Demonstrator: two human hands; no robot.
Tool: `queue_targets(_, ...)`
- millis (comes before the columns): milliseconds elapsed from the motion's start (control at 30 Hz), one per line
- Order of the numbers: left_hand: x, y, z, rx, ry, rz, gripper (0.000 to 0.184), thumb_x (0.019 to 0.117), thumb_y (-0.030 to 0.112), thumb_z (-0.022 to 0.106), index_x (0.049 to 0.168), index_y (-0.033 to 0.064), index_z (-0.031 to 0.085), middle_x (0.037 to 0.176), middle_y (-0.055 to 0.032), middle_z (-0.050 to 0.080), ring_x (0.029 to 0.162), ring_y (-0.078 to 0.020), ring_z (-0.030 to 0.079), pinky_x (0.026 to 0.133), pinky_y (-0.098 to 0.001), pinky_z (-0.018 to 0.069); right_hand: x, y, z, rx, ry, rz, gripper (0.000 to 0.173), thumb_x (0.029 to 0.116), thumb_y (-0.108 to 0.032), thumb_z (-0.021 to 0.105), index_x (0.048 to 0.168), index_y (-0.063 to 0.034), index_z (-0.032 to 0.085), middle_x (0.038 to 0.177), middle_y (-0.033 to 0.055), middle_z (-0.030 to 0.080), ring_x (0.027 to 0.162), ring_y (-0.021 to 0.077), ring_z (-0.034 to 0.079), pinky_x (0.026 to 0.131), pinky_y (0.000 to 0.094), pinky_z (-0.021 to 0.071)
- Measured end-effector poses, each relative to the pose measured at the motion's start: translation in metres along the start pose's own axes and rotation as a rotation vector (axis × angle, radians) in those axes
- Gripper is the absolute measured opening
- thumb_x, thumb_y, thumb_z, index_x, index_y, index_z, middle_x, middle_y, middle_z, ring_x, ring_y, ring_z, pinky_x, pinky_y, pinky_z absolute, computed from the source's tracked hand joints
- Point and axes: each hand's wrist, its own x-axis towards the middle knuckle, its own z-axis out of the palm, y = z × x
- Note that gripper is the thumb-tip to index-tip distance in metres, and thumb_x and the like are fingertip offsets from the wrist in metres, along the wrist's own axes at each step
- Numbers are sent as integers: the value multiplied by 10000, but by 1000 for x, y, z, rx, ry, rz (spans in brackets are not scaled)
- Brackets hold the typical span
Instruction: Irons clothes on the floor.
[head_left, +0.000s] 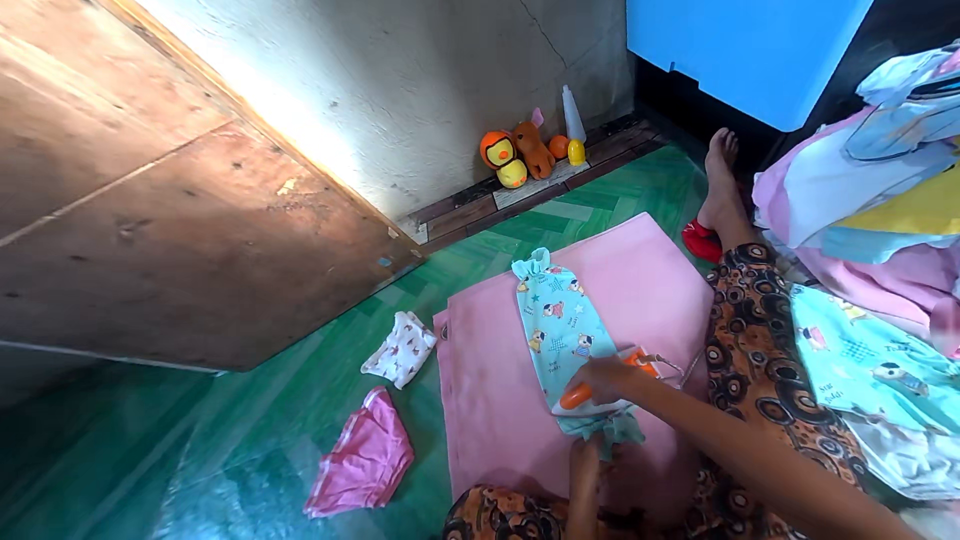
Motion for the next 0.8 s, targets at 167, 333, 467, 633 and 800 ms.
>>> queue_targets(167,1,-2,-3,-13,-13,13,362,1091,235,495,1251,-81,575,1007,-228,708,817,-287,722,739,-434,605,-10,11,4,-11,-25,-9,577,957,-61,683,1477,-290,586,1451,169,598,1373,429,516,1054,726,386)
queue_targets(333,2,0,-1,4,10,1,364,1091,229,499,1270,-82,559,1017,-234,703,812,-285,722,731,-429,606,-10,7,10,-6,-19,-25,567,965,-71,671,1478,-298,584,1440,157,610,1365,414,527,1058,714,391)
queue_targets(467,5,-3,-3,12,21,5,347,1083,219,516,1263,-74,567,1024,-232,682,812,-283,701,732,-437,598,-2,-7,15,-1,-25,-56,585,948,-39,672,1466,-299,596,1438,157,611,1363,416,528,1031,731,404)
queue_targets(633,-1,2,-2,-15,15,-8,338,1085,209,515,1275,-68,557,1014,-226,683,804,-275,698,721,-421,593,5,-22,16,-10,-45,-41,596,951,-37,663,1479,-302,580,1445,165,602,1373,425,517,1037,738,393)
queue_targets(800,-1,4,0,-14,3,-19,349,1088,220,508,1288,-63,552,1030,-225,687,807,-271,702,723,-410,593,-4,-12,12,-12,-42,-19,614,944,-29,663,1479,-318,579,1436,160,612,1359,414,536,1034,723,406)
